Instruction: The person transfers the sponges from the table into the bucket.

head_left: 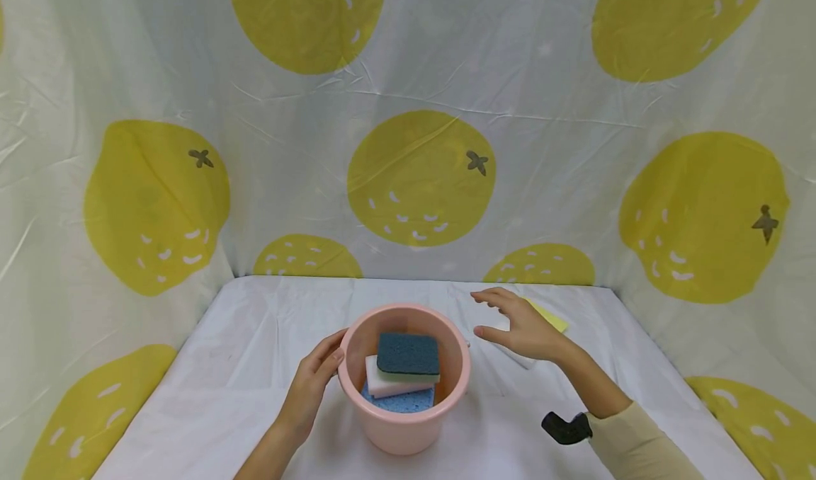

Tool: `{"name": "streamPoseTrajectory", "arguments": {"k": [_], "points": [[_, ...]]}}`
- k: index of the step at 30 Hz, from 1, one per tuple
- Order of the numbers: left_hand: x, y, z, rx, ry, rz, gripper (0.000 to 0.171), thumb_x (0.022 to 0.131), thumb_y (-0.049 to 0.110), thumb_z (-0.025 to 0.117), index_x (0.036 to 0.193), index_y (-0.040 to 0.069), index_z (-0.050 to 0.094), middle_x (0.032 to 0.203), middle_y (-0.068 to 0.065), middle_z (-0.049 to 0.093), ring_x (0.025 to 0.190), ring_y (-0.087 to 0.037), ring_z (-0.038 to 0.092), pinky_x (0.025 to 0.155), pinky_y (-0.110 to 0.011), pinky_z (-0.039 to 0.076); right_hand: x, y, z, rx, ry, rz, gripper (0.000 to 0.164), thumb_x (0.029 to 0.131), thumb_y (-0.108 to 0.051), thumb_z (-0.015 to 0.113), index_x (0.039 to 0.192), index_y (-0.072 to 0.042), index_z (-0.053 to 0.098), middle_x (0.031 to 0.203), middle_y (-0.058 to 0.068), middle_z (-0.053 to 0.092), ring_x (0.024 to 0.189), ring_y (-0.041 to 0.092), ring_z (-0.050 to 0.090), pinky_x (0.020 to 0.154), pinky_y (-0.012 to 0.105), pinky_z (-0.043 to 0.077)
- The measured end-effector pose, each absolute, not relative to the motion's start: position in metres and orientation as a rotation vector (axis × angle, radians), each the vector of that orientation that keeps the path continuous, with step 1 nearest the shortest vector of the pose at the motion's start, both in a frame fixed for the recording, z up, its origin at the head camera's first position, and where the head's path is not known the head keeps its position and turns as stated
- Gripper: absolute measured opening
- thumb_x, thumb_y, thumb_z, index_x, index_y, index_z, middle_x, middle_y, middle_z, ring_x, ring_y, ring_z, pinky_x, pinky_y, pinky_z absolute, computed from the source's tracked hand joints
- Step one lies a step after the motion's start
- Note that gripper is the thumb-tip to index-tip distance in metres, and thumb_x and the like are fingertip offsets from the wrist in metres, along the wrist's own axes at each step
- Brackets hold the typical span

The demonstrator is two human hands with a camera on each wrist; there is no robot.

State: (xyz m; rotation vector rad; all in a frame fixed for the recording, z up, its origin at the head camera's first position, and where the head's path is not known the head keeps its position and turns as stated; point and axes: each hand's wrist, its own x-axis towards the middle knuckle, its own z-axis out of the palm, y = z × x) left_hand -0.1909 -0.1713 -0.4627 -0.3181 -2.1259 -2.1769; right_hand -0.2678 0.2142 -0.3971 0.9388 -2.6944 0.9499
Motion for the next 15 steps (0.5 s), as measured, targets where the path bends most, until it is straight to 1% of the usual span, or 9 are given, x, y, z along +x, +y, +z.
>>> {"name": "streamPoseTrajectory", "arguments": {"k": [6, 15], "points": [[-0.192, -0.172, -0.464, -0.330, -2.122, -2.172, 0.041, 0.108, 0.021, 0.053, 0.146, 0.005, 0.057, 0.143, -0.011, 0.060, 0.127, -0.020, 0.056, 0.099, -0.031, 0.046, -0.274, 0.227, -0.404, 0.871, -2.707, 1.014, 0.060, 0.096, -0.031, 0.076, 0.146, -0.005, 0.056, 0.141, 0.014, 0.057, 0.123, 0.039, 0.055, 0.100, 0.063, 0.045], [-0.191, -0.171, -0.463, -0.312, -2.125, -2.176, 0.042, 0.108, 0.022, 0.053, 0.146, 0.006, 0.057, 0.143, -0.010, 0.060, 0.127, -0.020, 0.056, 0.099, -0.031, 0.046, -0.282, 0.247, -0.415, 0.769, -2.724, 1.062, 0.059, 0.097, -0.030, 0.075, 0.145, -0.002, 0.056, 0.138, 0.016, 0.059, 0.120, 0.038, 0.056, 0.101, 0.062, 0.044]]}}
